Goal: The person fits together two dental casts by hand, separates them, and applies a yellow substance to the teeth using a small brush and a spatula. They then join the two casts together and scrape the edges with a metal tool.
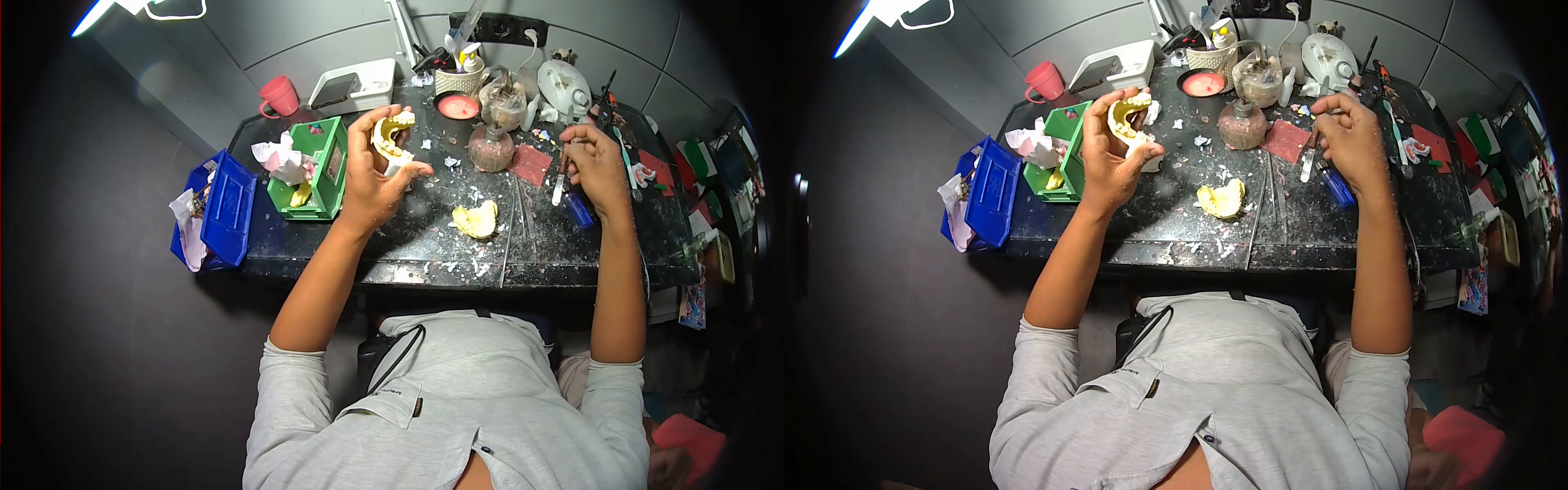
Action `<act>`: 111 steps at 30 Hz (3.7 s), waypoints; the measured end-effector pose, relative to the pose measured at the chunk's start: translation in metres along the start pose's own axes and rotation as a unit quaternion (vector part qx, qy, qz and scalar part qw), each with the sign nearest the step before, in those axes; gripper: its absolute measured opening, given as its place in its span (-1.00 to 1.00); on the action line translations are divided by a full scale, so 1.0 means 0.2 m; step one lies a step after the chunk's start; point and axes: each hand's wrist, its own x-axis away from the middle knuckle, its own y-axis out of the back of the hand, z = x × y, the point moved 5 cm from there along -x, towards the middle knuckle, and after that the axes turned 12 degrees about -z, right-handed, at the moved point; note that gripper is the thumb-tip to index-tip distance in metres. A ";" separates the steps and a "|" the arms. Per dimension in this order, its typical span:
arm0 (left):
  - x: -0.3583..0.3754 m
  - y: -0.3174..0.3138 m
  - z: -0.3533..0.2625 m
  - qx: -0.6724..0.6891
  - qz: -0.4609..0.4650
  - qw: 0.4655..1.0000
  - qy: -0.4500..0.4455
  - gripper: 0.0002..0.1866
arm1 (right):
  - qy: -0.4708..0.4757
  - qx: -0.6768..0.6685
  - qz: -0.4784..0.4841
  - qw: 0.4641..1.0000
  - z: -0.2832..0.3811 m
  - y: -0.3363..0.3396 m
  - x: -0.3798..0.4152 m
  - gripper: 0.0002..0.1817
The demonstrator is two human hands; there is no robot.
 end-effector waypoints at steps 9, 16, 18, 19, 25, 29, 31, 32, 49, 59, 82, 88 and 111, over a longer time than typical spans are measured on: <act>0.04 0.01 0.06 0.095 0.028 0.992 0.077 -0.23 | -0.036 -0.289 0.106 0.951 0.20 0.01 -0.13 -0.64; 0.07 0.04 0.09 0.167 0.099 0.952 0.238 -0.38 | -0.090 -0.346 0.136 0.924 -0.10 -0.07 -0.15 -0.57; 0.07 0.03 0.09 0.155 0.109 0.954 0.231 -0.39 | -0.086 -0.341 0.134 0.926 -0.11 -0.06 -0.11 -0.57; 0.07 0.02 0.08 0.143 0.126 0.957 0.217 -0.40 | -0.086 -0.339 0.135 0.927 -0.12 -0.06 -0.11 -0.57; 0.07 0.02 0.07 0.141 0.123 0.954 0.236 -0.42 | -0.115 -0.308 0.109 0.938 -0.17 -0.10 -0.12 -0.58; 0.07 0.02 0.08 0.125 0.131 0.954 0.238 -0.40 | -0.103 -0.281 0.100 0.949 -0.16 -0.12 -0.10 -0.58; 0.07 0.02 0.08 0.126 0.135 0.952 0.244 -0.40 | -0.096 -0.265 0.095 0.955 -0.15 -0.12 -0.10 -0.58; 0.07 0.02 0.08 0.126 0.138 0.950 0.250 -0.39 | -0.108 -0.276 0.098 0.950 -0.16 -0.12 -0.11 -0.59; 0.08 0.03 0.10 0.129 0.138 0.946 0.262 -0.39 | -0.121 -0.272 0.107 0.949 -0.13 -0.14 -0.08 -0.69; 0.08 0.03 0.09 0.123 0.140 0.947 0.263 -0.37 | -0.124 -0.281 0.114 0.945 -0.14 -0.14 -0.08 -0.68; 0.07 0.02 0.08 0.123 0.136 0.948 0.258 -0.38 | -0.120 -0.275 0.117 0.947 -0.12 -0.14 -0.07 -0.65; 0.07 0.03 0.07 0.127 0.117 0.944 0.281 -0.34 | -0.076 -0.282 0.067 0.954 -0.10 -0.13 -0.08 -0.72; 0.06 0.06 0.13 0.155 0.035 0.950 0.270 -0.21 | 0.033 -0.266 -0.036 0.963 0.00 -0.15 -0.10 -0.76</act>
